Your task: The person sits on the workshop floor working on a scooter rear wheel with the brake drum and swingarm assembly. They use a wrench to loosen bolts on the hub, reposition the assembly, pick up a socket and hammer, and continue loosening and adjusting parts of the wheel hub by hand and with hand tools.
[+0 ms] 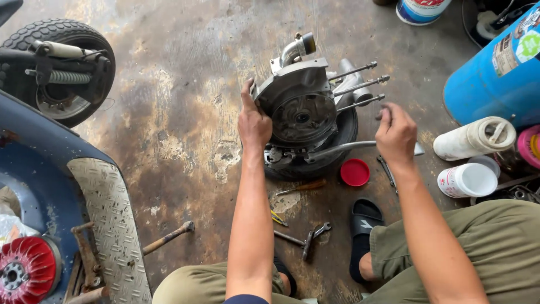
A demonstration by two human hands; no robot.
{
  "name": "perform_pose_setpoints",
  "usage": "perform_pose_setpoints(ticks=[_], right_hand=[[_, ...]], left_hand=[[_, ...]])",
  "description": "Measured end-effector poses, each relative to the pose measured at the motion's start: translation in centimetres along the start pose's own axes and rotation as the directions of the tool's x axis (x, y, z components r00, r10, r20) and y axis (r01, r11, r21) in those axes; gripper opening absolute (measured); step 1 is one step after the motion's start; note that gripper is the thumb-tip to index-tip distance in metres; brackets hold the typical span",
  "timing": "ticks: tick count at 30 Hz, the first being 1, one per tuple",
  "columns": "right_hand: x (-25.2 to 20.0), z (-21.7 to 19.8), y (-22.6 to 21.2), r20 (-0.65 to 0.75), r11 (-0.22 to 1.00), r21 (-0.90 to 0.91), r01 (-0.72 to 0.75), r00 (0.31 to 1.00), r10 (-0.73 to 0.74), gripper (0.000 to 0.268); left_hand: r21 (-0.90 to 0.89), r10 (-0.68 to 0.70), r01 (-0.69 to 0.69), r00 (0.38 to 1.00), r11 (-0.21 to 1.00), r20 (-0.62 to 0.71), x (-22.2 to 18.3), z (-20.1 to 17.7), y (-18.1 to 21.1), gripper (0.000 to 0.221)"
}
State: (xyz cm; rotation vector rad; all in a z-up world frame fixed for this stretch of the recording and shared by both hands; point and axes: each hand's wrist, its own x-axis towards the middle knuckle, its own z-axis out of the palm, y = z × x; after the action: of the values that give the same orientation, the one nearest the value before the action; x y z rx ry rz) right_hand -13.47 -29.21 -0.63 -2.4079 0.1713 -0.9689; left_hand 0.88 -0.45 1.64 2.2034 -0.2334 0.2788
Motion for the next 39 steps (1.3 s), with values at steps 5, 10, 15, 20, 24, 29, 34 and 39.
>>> perform_pose_setpoints(ticks=[5, 10, 15, 20, 24, 29, 34, 39], right_hand=[[-4.8, 3.2, 4.4, 0.144, 0.986, -0.087, -0.145, 0.977, 0.157, 0.02], [-7.0, 4.3, 5.8, 0.203, 0.956, -0.096, -0.276, 0.935, 0.29, 0.023], [-13.7, 8.8, 13.3, 0.339, 0.823, -0.062, -0.565, 0.764, 0.55, 0.029], [-12.8, 7.2, 10.4, 0.356, 0.822, -0.005, -0.569, 0.767, 0.534, 0.033], [-3.7, 2.6, 4.4, 0.317, 0.97, -0.159, -0.183, 0.921, 0.226, 0.026], [-3.8, 3.8, 4.9, 0.283, 0.984, -0.098, -0.145, 0.944, 0.168, 0.026], [-4.0, 3.8, 4.2, 0.19, 0.989, -0.026, -0.145, 0.971, 0.147, 0.016], [-4.7, 3.8, 4.6, 0.228, 0.973, -0.012, -0.232, 0.947, 0.228, 0.018]], left_hand=[[-0.004, -0.025, 0.025, 1.0, 1.0, -0.005, 0.3, 0.1, -0.2, 0.059], [-0.015, -0.049, 0.049, 0.999, 0.999, -0.002, -0.2, 0.1, 0.4, 0.062], [-0.049, -0.043, 0.043, 0.999, 0.998, -0.002, 0.0, 0.7, 0.3, 0.061], [-0.03, -0.041, 0.041, 0.999, 0.999, 0.008, -0.5, 0.2, 0.7, 0.059], [-0.039, -0.051, 0.051, 0.999, 0.998, -0.007, 0.1, 1.1, -0.5, 0.061], [-0.01, -0.042, 0.042, 0.999, 0.999, -0.016, -0.1, 0.4, 0.0, 0.057], [0.075, -0.102, 0.1, 0.994, 0.992, 0.033, 0.9, 0.6, 0.1, 0.067], [0.089, -0.075, 0.072, 0.996, 0.993, 0.036, 0.7, 0.8, -0.4, 0.067]])
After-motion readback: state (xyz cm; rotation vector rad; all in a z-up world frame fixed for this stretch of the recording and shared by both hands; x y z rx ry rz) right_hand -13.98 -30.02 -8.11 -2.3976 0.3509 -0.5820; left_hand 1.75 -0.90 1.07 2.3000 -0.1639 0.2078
